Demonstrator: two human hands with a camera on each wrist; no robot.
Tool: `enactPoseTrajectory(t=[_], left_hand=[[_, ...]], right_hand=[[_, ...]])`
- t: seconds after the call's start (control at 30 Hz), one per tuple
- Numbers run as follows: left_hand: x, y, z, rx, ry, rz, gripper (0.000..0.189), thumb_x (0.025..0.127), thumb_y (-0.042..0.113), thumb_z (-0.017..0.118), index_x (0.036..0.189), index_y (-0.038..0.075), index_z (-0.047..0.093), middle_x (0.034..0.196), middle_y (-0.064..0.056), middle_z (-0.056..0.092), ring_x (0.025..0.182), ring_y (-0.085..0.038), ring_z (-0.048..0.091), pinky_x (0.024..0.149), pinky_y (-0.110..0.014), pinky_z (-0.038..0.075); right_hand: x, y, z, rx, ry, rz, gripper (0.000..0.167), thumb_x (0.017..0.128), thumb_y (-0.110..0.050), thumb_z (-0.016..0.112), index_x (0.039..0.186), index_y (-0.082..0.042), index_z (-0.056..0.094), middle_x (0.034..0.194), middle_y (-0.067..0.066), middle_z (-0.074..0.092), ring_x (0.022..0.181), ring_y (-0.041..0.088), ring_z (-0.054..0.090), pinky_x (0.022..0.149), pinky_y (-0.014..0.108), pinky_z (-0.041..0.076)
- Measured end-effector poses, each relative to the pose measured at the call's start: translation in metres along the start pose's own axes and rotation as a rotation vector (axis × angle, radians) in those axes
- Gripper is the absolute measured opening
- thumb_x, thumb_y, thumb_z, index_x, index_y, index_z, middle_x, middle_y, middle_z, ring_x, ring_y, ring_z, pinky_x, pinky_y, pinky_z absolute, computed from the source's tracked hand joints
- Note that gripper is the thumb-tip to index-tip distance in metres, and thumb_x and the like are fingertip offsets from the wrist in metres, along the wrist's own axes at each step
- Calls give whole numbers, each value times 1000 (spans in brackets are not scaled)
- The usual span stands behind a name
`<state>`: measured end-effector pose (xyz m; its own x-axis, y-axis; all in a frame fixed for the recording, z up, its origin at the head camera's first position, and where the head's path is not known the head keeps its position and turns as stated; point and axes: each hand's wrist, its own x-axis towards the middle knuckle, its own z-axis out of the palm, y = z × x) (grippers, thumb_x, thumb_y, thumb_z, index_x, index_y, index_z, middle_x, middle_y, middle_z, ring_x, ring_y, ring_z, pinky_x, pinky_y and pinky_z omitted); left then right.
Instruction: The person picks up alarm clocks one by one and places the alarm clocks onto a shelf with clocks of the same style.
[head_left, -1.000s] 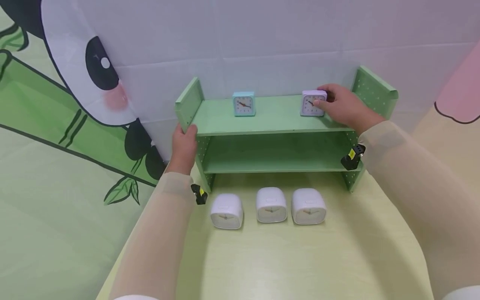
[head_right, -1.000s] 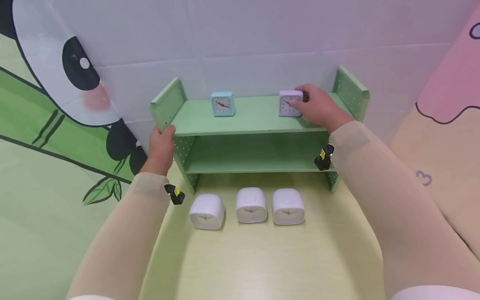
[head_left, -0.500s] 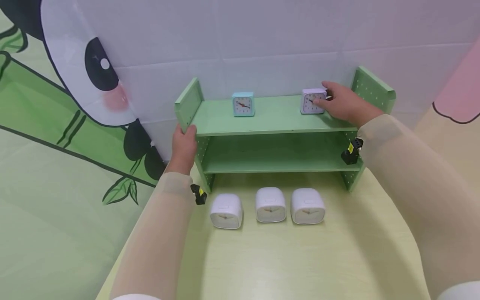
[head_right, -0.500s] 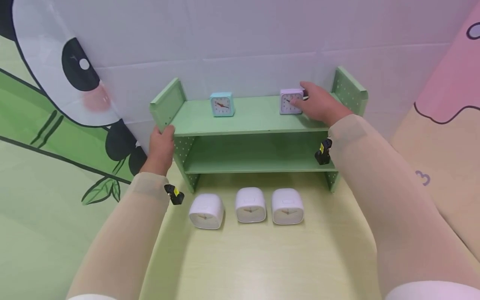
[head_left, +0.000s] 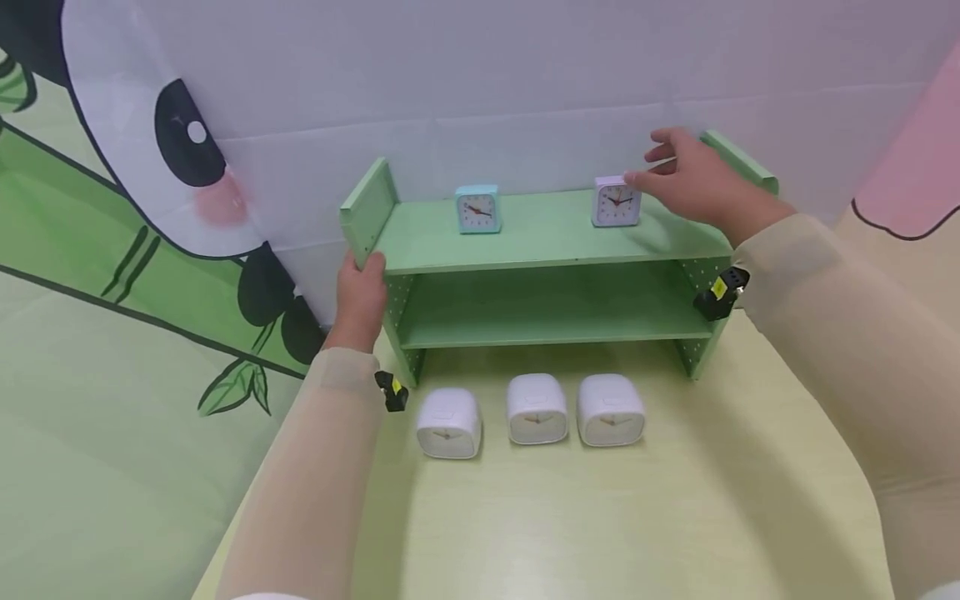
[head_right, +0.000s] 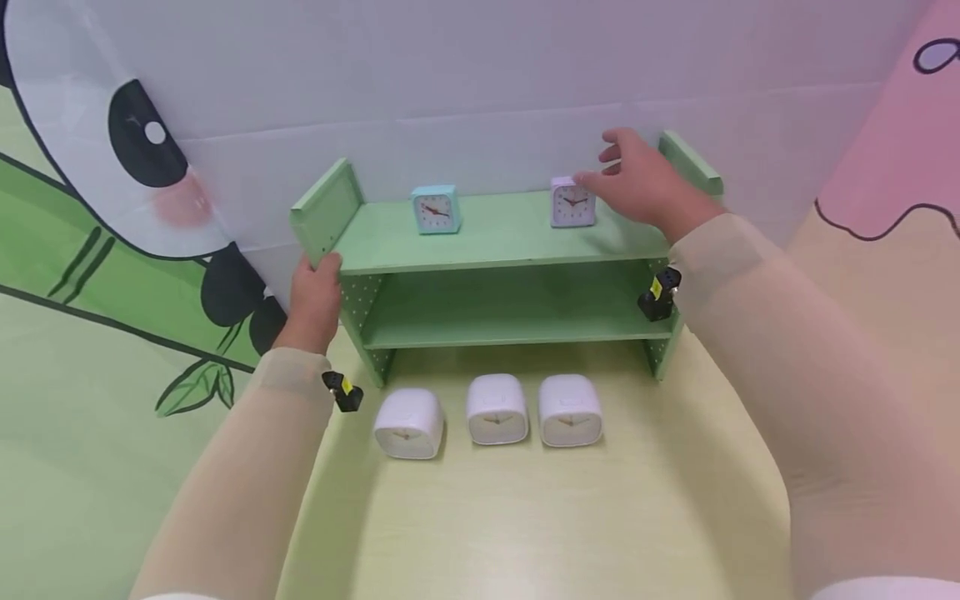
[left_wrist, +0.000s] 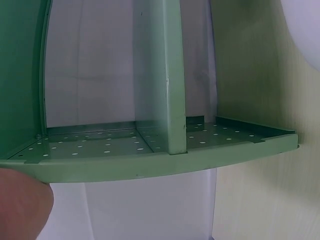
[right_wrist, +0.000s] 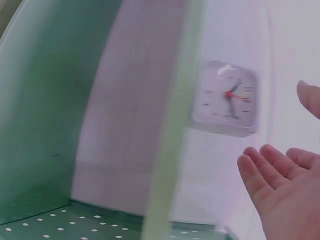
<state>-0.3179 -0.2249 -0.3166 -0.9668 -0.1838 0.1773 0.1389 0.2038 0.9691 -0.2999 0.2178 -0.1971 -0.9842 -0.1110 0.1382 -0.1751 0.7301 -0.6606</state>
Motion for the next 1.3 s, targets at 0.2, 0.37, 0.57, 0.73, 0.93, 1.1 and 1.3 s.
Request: enactPoseTrajectory(t=[0.2,0.37,0.57,0.73,0.93,1.1,1.3], left_hand=[[-1,0,-6,3,8,-2,56,106,41,42,157,19,37,151,-6,47,132,-20,43,115,-44,33],[1,0,-8,-4,8,17,56,106,40,42,157,19,38,151,-6,47,131,-19,43,115,-44,33],[0,-1,-7,-33,5,30,53,106,38,43,155,17,41,147,-5,49,125,-19,44,112,-44,35],[1,0,-5,-21,2,31,53,106,39,42,155,19,41,148,-4,49,126,-19,43,112,-43,35],[2,1,-5,-29,0,32,53,106,39,43,154,18,42,147,-4,49,127,-19,43,113,-42,34],[0,2,-6,-21,5,22,51,107,39,43,154,19,43,147,-4,50,129,-19,44,114,-44,34],[0,4,-4,-22,-3,14,54,106,39,43,156,18,40,150,-5,48,131,-19,43,116,-45,32]], right_hand=[[-18,-14,-9,-5,98,-29,85,104,-50,52,165,-7,11,165,14,30,149,32,32,119,54,28],[-32,-14,-6,-16,138,-82,77,104,-47,54,162,-6,22,160,14,37,142,34,40,117,53,31],[-51,-1,13,55,183,-176,66,105,-38,56,156,-4,34,150,16,47,135,36,46,113,51,36],[-71,14,42,147,321,-270,52,103,-26,59,146,0,46,142,17,53,129,33,50,111,42,39],[-90,28,78,238,409,-289,43,103,-20,61,140,0,52,139,13,55,123,30,53,106,33,42],[-108,38,116,407,385,-236,40,105,-19,60,138,1,51,136,15,56,121,23,55,102,26,43],[-131,51,153,609,393,-151,36,106,-16,59,136,3,52,133,18,57,121,14,54,102,19,43]])
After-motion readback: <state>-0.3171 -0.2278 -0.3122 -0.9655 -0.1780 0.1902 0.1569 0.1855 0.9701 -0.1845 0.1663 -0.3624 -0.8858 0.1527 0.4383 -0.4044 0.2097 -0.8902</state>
